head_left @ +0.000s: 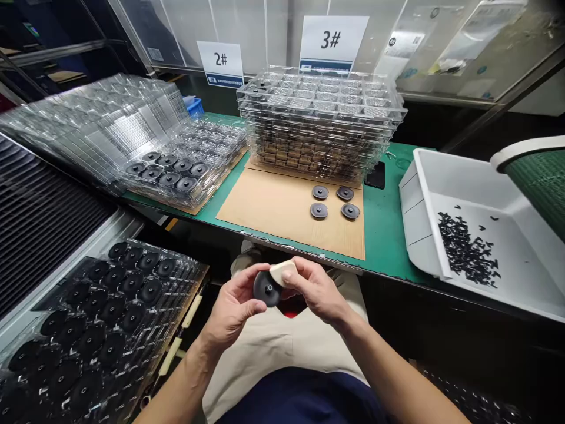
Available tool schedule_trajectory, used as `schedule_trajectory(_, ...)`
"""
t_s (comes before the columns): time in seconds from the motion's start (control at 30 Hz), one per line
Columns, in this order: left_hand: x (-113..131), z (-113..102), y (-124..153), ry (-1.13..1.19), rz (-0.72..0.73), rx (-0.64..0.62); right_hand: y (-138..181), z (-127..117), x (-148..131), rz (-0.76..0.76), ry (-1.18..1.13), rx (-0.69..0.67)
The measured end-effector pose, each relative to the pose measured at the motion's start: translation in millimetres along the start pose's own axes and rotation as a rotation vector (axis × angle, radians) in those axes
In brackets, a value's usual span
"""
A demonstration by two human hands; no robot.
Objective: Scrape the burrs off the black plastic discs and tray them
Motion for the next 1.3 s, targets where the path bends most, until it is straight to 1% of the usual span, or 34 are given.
schedule_trajectory(0.07,7.6,-7.3,0.1,0.044,0.043,0.103,5.0,-8.2,-25.1,-0.26,0.278,0.135)
schedule_trajectory(0.1,10.3,-9.9,1.2,0.06,0.061,0.141,12.3,-5.5,-38.8,-0.402,0.416,0.161)
schedule_trajectory(0.13,11.8,-11.5,2.7,0.07,0.07,0.166,21.3,1.7,-49.7,-0.527,0.534,0.15)
schedule_trajectory(0.17,12.0,-12.3,4.5,0.074,0.07,0.18,30.4,11.3,-56.5,-0.621,0.626,0.105)
schedule_trajectory(0.23,10.2,-13.6,8.4,0.072,0.053,0.19,43.7,26.1,-61.5,-0.712,0.744,0.01)
schedule_trajectory(0.27,8.3,-14.4,10.3,0.066,0.038,0.192,46.3,27.5,-62.9,-0.722,0.79,0.012)
schedule_trajectory(0.33,4.1,-17.5,13.5,0.054,0.003,0.206,46.2,21.8,-66.6,-0.714,0.844,0.084)
schedule_trajectory(0.37,2.2,-19.4,14.8,0.054,-0.014,0.216,45.3,19.6,-67.0,-0.699,0.843,0.098)
schedule_trajectory(0.4,0.4,-20.8,16.0,0.06,-0.031,0.222,44.6,19.1,-66.7,-0.688,0.826,0.089)
schedule_trajectory(0.5,-3.2,-21.0,18.9,0.097,-0.066,0.215,45.6,24.3,-64.3,-0.692,0.774,-0.004)
schedule_trajectory(0.63,-9.5,-21.6,21.0,0.101,-0.115,0.239,41.1,13.5,-61.4,-0.661,0.827,0.083)
schedule_trajectory(0.7,-12.7,-21.1,21.2,0.092,-0.145,0.257,42.3,15.5,-59.0,-0.667,0.799,0.03)
schedule_trajectory(0.77,-14.1,-18.9,20.9,0.098,-0.163,0.264,43.6,16.3,-57.5,-0.686,0.792,-0.009)
schedule_trajectory(0.87,-17.2,-13.3,20.4,0.128,-0.209,0.251,39.7,7.2,-56.4,-0.686,0.859,0.062)
schedule_trajectory(1.0,-20.3,-5.4,20.8,0.155,-0.258,0.213,39.6,10.1,-56.0,-0.732,0.866,0.029)
schedule_trajectory(1.03,-20.9,-3.0,21.1,0.161,-0.268,0.202,39.6,10.1,-56.8,-0.739,0.87,0.039)
schedule_trajectory(1.13,-19.8,0.6,20.8,0.2,-0.26,0.218,39.9,7.3,-58.8,-0.722,0.895,0.094)
schedule_trajectory(1.23,-13.2,-2.4,19.1,0.257,-0.183,0.286,43.3,9.9,-57.0,-0.686,0.885,0.055)
schedule_trajectory(1.3,-11.9,-0.9,18.8,0.271,-0.163,0.286,44.7,10.0,-56.2,-0.675,0.879,0.042)
Point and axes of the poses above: each hand's wrist, its own y-axis away from the middle knuckle, its own z-axis out of the palm, x = y × z, the point moved 10 cm from there along -y, towards the middle knuckle, and after that the axes turned 13 degrees about x, right-handed, at the moved point
